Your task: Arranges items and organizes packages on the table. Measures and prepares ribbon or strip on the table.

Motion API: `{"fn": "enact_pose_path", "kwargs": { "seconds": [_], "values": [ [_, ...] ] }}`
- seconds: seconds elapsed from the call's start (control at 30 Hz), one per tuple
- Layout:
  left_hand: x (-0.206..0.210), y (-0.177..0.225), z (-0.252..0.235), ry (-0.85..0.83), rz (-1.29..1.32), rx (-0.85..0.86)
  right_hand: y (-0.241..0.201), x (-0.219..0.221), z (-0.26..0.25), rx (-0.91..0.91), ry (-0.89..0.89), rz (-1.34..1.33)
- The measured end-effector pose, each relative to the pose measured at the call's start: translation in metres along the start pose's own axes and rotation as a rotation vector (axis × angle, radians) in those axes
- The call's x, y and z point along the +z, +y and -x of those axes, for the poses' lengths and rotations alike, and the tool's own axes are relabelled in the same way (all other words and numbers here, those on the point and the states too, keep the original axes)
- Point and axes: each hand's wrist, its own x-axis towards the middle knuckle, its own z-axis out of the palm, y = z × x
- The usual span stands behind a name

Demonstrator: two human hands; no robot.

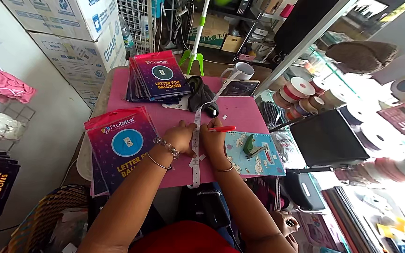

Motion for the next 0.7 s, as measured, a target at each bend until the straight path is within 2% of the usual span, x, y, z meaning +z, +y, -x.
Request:
{"fn": "enact_pose_path", "kwargs": {
  "seconds": [0.23, 0.43, 0.7],
  "values": [
    [0.000, -0.002, 0.001, 0.003, -0.001, 0.012, 0.002, 0.002, -0.001, -0.031, 0.003, 0.002],
    [-0.002, 0.000, -0.002, 0.003, 0.016, 0.000, 0.001, -0.004, -0.010, 0.027, 0.051, -0.088],
    [-0.001, 0.002, -0.003, 0.005, 0.012, -0.001, 0.005, -0.003, -0.011, 0.006, -0.019, -0.049]
  ]
}}
